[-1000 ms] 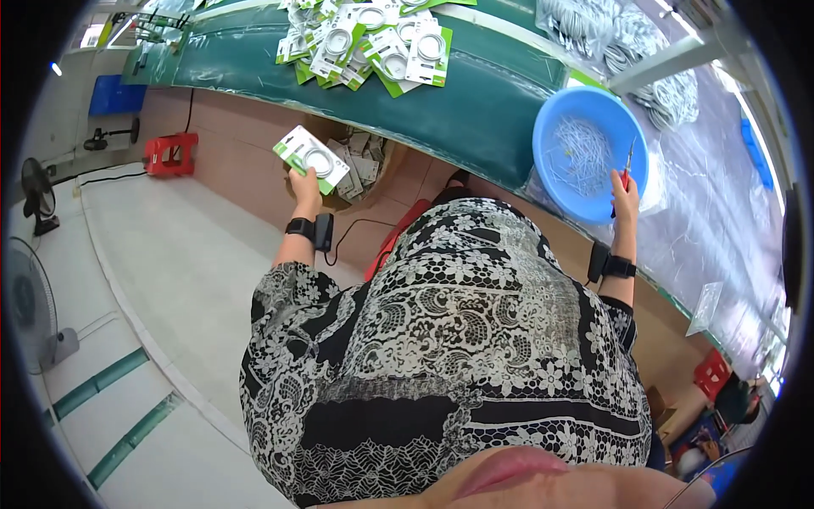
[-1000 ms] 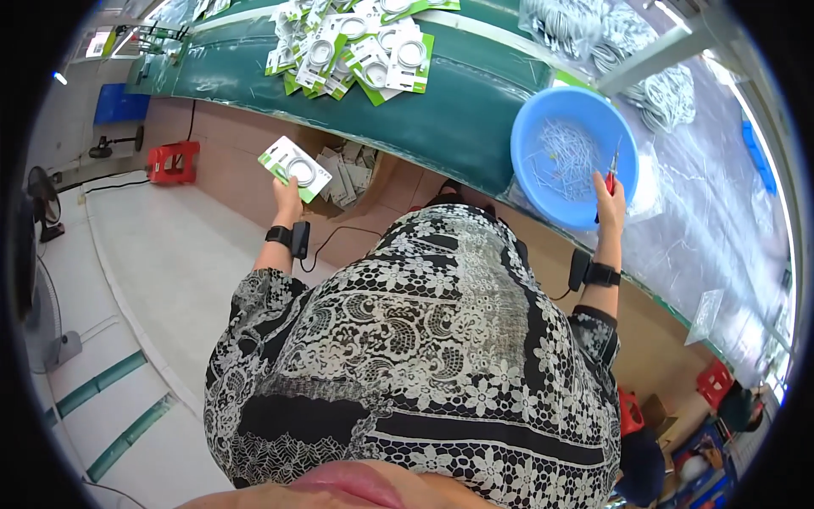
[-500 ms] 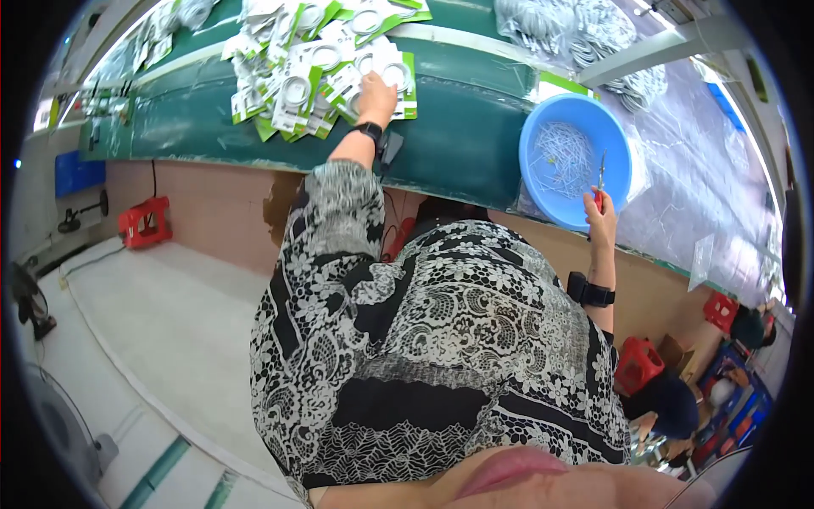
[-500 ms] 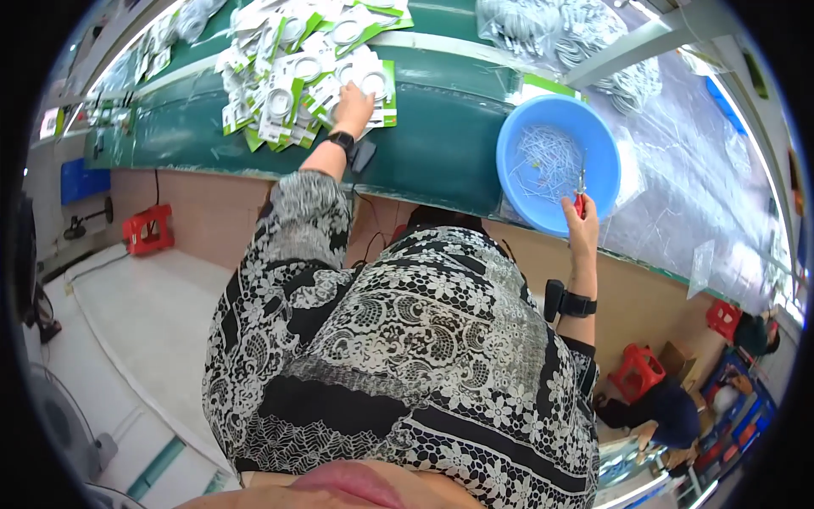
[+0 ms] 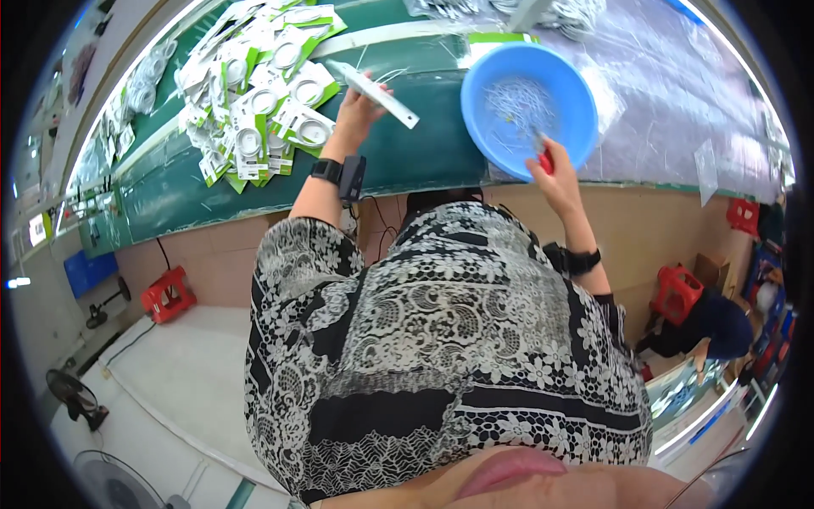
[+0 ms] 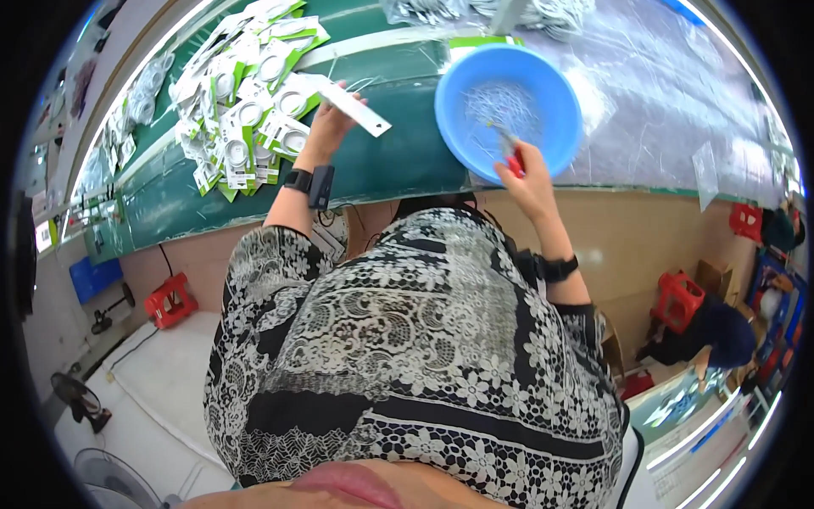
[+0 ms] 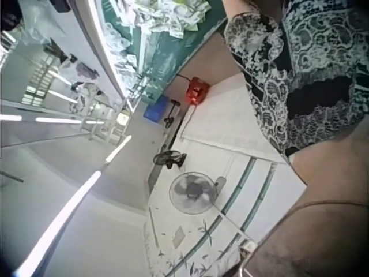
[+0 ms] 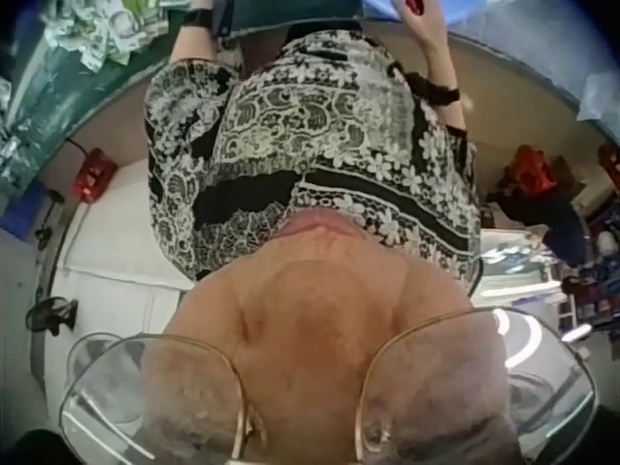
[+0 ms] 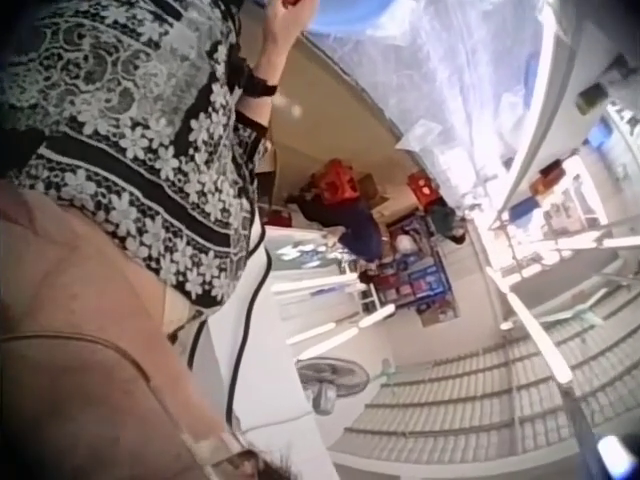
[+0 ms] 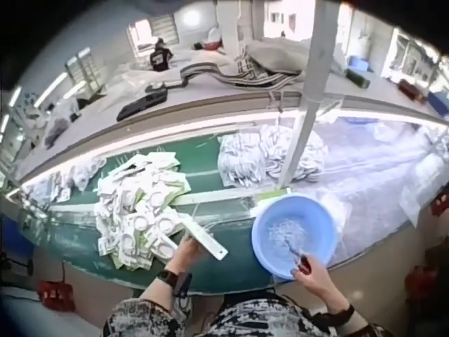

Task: The person picks up a packaged cable, turns it over, and uses shears to trim the plastic tie on the back. They place the cable back on the table and repeat this process for several more cables one at a time.

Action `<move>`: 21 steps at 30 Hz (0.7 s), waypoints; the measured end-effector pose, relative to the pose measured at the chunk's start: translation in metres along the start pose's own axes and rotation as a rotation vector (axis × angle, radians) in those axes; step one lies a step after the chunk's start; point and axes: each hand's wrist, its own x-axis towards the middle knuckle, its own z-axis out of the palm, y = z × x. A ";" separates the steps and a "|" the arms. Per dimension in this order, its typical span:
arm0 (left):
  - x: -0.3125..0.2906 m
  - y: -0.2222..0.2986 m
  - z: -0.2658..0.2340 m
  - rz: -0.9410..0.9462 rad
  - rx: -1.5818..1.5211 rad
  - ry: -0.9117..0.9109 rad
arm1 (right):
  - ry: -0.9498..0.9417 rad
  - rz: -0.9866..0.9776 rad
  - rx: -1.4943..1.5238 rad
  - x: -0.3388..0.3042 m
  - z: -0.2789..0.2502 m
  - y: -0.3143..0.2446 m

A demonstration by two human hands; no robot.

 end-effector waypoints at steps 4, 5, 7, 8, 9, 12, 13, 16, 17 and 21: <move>-0.029 -0.003 0.108 -0.126 -0.354 -0.189 | -0.032 -0.311 -0.259 -0.002 0.000 -0.040; -0.035 -0.004 0.125 -0.132 -0.400 -0.223 | -0.035 -0.394 -0.373 -0.005 -0.003 -0.043; -0.042 -0.009 0.152 -0.141 -0.492 -0.288 | -0.037 -0.364 -0.375 -0.009 -0.011 -0.039; -0.045 -0.011 0.162 -0.145 -0.490 -0.291 | -0.049 -0.347 -0.375 -0.010 -0.015 -0.037; -0.048 -0.013 0.172 -0.101 -0.434 -0.331 | -0.061 -0.330 -0.376 -0.011 -0.020 -0.033; -0.055 -0.020 0.197 -0.012 -0.317 -0.415 | -0.047 -0.297 -0.360 -0.015 -0.033 -0.019; -0.058 -0.022 0.204 -0.019 -0.294 -0.416 | -0.043 -0.282 -0.352 -0.017 -0.036 -0.015; -0.062 -0.032 0.222 -0.034 -0.244 -0.418 | -0.009 -0.309 -0.310 -0.019 -0.043 -0.003; -0.064 -0.036 0.227 -0.037 -0.243 -0.414 | 0.005 -0.325 -0.291 -0.020 -0.045 0.000; -0.069 -0.051 0.242 -0.044 -0.220 -0.397 | -0.018 -0.253 -0.255 -0.024 -0.054 0.009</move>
